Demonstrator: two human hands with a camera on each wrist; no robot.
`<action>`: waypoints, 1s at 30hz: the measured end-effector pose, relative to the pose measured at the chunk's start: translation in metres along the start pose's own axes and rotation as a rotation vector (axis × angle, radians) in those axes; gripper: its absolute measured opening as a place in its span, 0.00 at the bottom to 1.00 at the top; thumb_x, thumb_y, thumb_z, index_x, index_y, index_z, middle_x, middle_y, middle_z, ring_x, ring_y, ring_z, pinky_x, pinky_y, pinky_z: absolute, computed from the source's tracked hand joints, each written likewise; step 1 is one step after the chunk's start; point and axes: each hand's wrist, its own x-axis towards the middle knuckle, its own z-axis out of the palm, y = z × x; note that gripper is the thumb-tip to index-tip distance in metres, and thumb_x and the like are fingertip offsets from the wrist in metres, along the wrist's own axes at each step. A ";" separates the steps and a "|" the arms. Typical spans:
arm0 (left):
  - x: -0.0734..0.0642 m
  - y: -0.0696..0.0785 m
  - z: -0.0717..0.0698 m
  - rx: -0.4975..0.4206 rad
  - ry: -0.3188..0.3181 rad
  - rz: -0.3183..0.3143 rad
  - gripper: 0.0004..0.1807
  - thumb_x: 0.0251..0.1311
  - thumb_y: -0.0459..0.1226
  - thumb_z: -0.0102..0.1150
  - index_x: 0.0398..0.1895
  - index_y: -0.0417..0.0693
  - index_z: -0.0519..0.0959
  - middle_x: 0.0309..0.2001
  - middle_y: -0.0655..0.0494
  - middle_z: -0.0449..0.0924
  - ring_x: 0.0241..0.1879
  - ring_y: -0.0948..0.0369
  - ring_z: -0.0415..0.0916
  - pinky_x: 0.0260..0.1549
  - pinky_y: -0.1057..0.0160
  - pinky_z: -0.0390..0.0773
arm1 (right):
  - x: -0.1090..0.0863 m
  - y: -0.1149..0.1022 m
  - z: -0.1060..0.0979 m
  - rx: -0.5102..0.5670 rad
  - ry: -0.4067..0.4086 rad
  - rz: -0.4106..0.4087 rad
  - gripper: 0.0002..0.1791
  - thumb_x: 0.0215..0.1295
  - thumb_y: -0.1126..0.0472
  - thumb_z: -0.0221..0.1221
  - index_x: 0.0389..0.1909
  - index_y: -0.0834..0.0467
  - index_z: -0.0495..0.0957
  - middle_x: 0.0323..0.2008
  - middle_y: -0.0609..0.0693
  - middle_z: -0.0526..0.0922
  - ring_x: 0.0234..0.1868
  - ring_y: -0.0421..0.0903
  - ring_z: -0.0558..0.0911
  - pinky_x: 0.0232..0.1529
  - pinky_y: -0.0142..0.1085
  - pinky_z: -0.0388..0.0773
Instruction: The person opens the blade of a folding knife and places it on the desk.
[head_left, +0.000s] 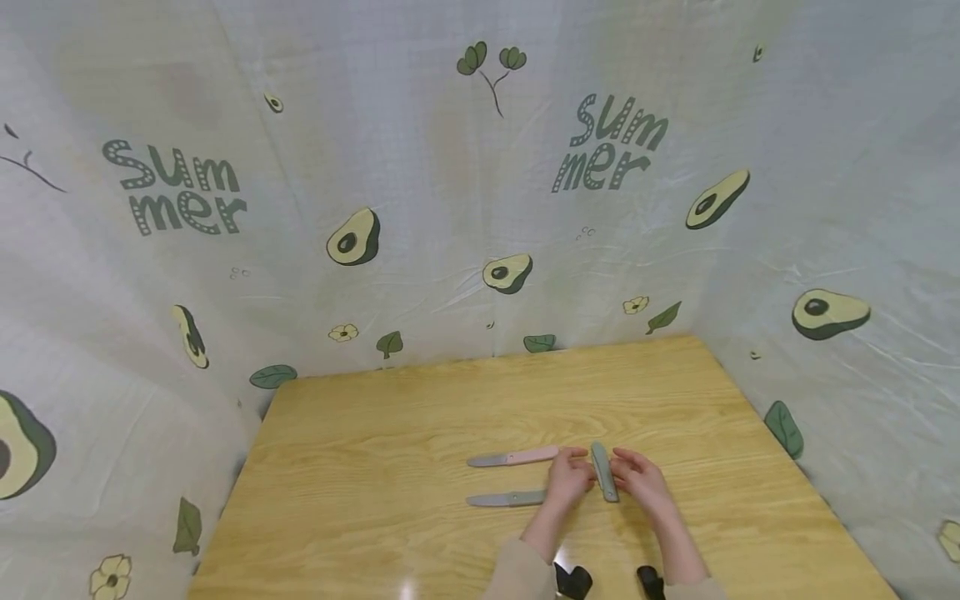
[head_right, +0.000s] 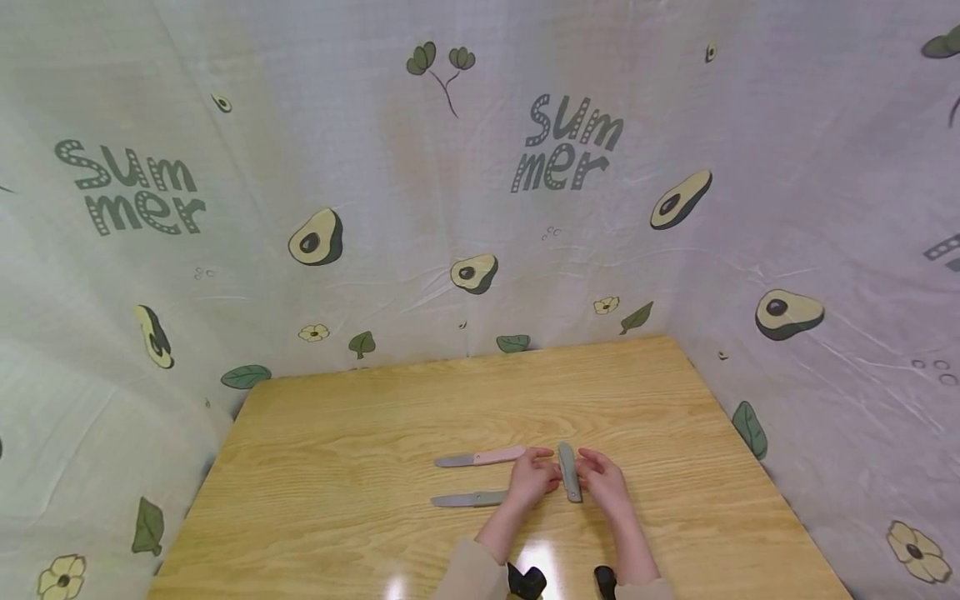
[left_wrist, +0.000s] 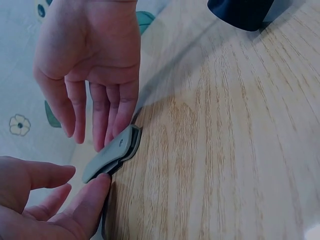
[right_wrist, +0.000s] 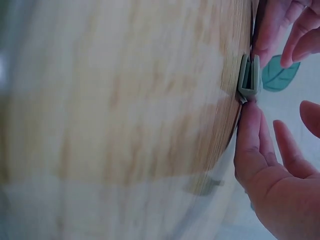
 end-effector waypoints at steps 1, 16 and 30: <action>0.000 0.000 0.000 0.002 -0.003 0.005 0.20 0.45 0.19 0.53 0.46 0.28 0.75 0.30 0.41 0.83 0.25 0.61 0.78 0.25 0.69 0.81 | 0.000 0.000 0.000 -0.003 0.003 0.001 0.25 0.72 0.68 0.50 0.65 0.77 0.61 0.57 0.74 0.73 0.53 0.52 0.79 0.49 0.36 0.83; 0.000 0.002 0.003 -0.034 -0.022 0.015 0.16 0.48 0.18 0.55 0.43 0.27 0.75 0.30 0.42 0.81 0.26 0.59 0.79 0.26 0.63 0.84 | -0.003 -0.005 0.004 -0.026 0.044 -0.015 0.26 0.67 0.72 0.53 0.64 0.78 0.62 0.58 0.76 0.71 0.50 0.51 0.80 0.44 0.29 0.80; -0.002 0.000 -0.003 -0.115 -0.060 0.001 0.20 0.50 0.17 0.59 0.49 0.30 0.78 0.30 0.46 0.79 0.26 0.58 0.81 0.29 0.58 0.87 | -0.006 -0.011 0.003 -0.025 0.029 0.015 0.28 0.68 0.66 0.57 0.66 0.73 0.64 0.51 0.67 0.79 0.43 0.42 0.81 0.44 0.33 0.82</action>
